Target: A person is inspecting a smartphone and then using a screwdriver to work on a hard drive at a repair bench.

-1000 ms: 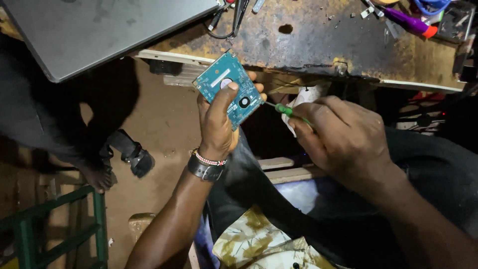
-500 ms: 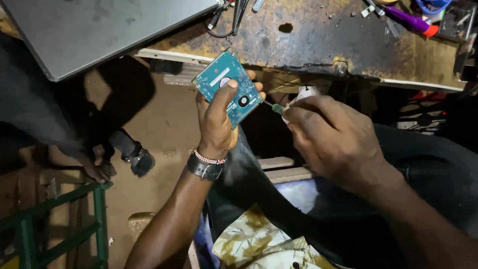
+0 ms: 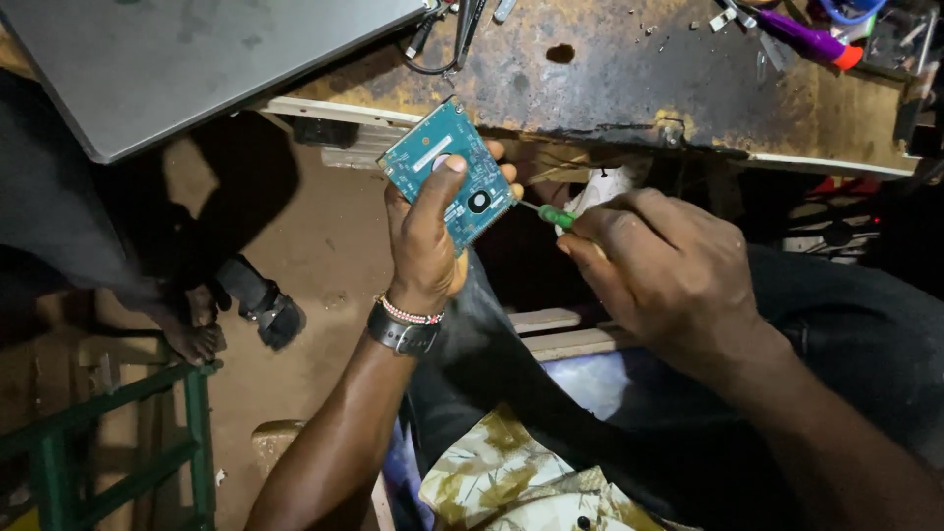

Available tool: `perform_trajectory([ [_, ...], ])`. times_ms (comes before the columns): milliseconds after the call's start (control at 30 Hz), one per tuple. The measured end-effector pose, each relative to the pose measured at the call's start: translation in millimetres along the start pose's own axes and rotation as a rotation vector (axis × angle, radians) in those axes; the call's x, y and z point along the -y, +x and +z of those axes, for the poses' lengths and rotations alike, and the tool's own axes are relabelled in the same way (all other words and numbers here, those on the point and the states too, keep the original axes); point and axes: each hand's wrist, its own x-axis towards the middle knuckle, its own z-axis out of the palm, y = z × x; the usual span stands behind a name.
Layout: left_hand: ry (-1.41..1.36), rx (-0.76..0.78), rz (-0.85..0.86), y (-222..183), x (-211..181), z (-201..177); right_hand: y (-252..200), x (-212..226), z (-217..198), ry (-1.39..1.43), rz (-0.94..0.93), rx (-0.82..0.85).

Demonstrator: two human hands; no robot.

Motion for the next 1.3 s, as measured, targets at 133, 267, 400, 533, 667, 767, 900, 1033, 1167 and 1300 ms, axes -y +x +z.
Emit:
perform_trajectory([
  [133, 0.021, -0.043, -0.03, 1.2, -1.2, -0.1, 5.2, 3.6, -1.9, 0.114, -0.019, -0.042],
  [267, 0.014, -0.02, -0.014, 1.3, 0.8, -1.1, 2.4, 2.2, 1.4, 0.086, -0.027, -0.022],
  [400, 0.031, -0.022, -0.008, 1.6, 3.1, -1.7, 0.0, -0.6, 0.4, -0.027, -0.027, -0.012],
  [533, 0.046, -0.042, 0.019, 2.5, -1.9, -1.2, 6.3, 3.8, -1.3, 0.151, -0.027, 0.015],
  [667, 0.032, -0.038, 0.021, 3.6, -2.9, -2.5, 3.2, 2.8, 0.0, 0.054, -0.015, 0.003],
  [767, 0.029, -0.035, 0.016, 4.2, -4.4, -2.3, 6.7, 4.5, -1.5, 0.091, -0.015, -0.017],
  [900, 0.015, -0.028, -0.03, 2.1, -1.6, -0.9, 6.6, 6.3, 1.7, 0.172, -0.018, -0.031],
  [1033, 0.024, -0.025, -0.049, 0.3, -0.8, -0.8, 5.0, 6.5, 1.8, 0.053, -0.031, -0.021],
  [1167, 0.058, -0.067, -0.045, 3.6, 0.9, 1.4, 7.5, 6.8, 0.6, 0.013, -0.061, -0.057],
  [1300, 0.065, -0.041, -0.049, 2.6, 2.8, -1.7, 6.0, 8.0, 0.0, 0.077, -0.028, -0.017],
])
